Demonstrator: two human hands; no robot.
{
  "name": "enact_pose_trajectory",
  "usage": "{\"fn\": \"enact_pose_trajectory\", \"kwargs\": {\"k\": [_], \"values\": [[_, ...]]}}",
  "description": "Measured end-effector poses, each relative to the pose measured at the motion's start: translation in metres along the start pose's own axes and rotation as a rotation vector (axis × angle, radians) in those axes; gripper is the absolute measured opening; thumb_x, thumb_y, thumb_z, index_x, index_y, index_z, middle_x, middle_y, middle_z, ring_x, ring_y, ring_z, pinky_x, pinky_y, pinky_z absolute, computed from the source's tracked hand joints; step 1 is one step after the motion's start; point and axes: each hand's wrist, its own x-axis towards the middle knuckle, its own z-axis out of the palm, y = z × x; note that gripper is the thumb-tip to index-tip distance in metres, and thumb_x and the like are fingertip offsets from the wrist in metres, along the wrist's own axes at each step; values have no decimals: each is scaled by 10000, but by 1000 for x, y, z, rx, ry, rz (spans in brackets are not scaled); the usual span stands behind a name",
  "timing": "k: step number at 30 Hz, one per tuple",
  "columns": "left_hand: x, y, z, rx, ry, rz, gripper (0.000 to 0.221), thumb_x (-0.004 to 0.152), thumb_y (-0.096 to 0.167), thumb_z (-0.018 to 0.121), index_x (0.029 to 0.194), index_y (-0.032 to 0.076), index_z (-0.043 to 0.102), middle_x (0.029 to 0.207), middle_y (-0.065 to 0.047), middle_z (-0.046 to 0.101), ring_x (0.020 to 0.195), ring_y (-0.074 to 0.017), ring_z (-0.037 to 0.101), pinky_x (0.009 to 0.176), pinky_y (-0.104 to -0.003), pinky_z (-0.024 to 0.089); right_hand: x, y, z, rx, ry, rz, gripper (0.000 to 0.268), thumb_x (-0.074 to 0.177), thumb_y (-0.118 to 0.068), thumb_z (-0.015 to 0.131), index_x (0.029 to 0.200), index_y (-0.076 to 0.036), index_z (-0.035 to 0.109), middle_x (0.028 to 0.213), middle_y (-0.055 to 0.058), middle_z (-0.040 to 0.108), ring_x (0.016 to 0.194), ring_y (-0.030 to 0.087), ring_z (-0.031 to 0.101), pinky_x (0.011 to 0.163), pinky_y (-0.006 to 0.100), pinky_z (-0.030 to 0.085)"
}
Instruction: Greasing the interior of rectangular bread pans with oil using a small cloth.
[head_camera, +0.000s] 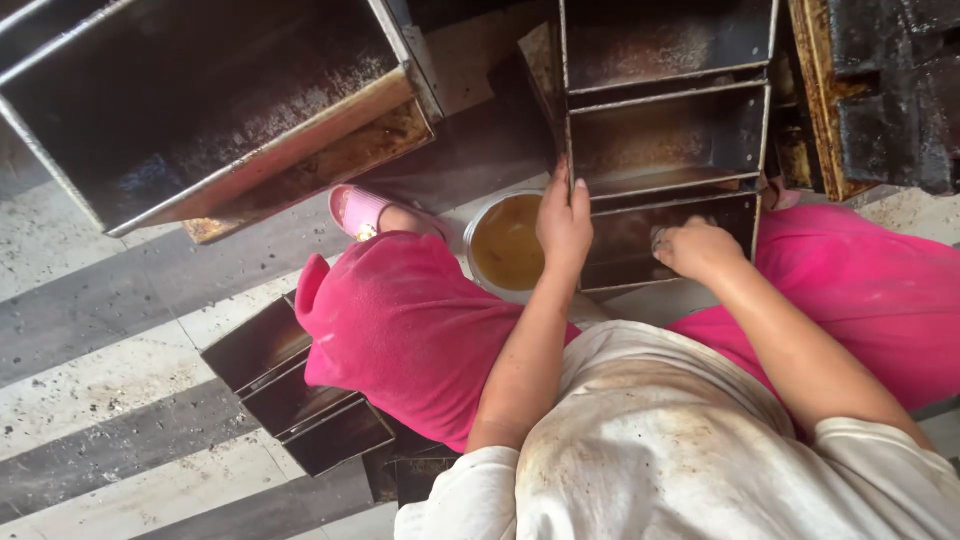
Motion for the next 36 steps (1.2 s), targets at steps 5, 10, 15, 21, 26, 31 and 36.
{"fn": "enact_pose_trajectory", "kwargs": {"k": [5, 10, 15, 21, 26, 31, 36], "values": [[-1, -1, 1, -12, 3, -10, 426, 1030, 183, 560, 1420, 12, 581, 1418, -201, 636, 1332, -336, 612, 1116, -363, 467, 22, -10, 18, 194, -11, -5, 388, 830, -412, 704, 1122, -160, 751, 1072, 155, 743, 1042, 366, 679, 877, 472, 558], [-1, 3, 1, -18, -11, -9, 422, 1036, 174, 548, 1416, -8, 579, 1438, -204, 623, 1358, -328, 594, 1140, -358, 448, 28, -95, -18, 319, -87, -68, 339, 919, -412, 615, 1015, -138, 790, 1047, 182, 745, 956, 402, 703, 842, 514, 554], [-1, 6, -1, -53, -22, -13, 434, 1046, 165, 531, 1436, -24, 558, 1458, -206, 607, 1378, -326, 579, 1153, -364, 433, 18, -116, -35, 462, -155, -59, 274, 834, -293, 687, 936, -64, 799, 1009, 226, 733, 963, 402, 707, 824, 494, 554], [-4, 4, 8, -20, -19, -20, 435, 1059, 162, 518, 1443, -42, 539, 1468, -218, 594, 1380, -330, 566, 1153, -369, 427, -2, -101, -47, 317, -144, -307, 284, 706, -68, 645, 948, -92, 791, 989, 202, 743, 966, 400, 701, 821, 512, 545], [-8, 3, 10, 0, -19, -24, 437, 1059, 168, 517, 1440, -46, 541, 1469, -219, 592, 1384, -333, 567, 1156, -367, 428, 22, -107, -21, 382, -178, -131, 208, 797, -132, 669, 952, -53, 783, 1059, 222, 728, 1008, 411, 692, 836, 502, 561], [-4, 6, 9, 0, -16, -39, 439, 1057, 170, 516, 1437, -47, 542, 1469, -222, 590, 1384, -339, 567, 1155, -368, 428, -3, -103, -55, 369, -154, -158, 292, 784, -125, 682, 1050, -16, 735, 1112, 252, 704, 1027, 435, 675, 833, 511, 562], [-3, 12, 8, 7, -17, -15, 436, 1055, 181, 511, 1436, -29, 551, 1462, -213, 602, 1370, -337, 577, 1151, -364, 438, -4, -102, -68, 340, -204, -331, 301, 766, -61, 607, 971, -127, 817, 1151, 163, 712, 1090, 379, 661, 904, 488, 531]]}}
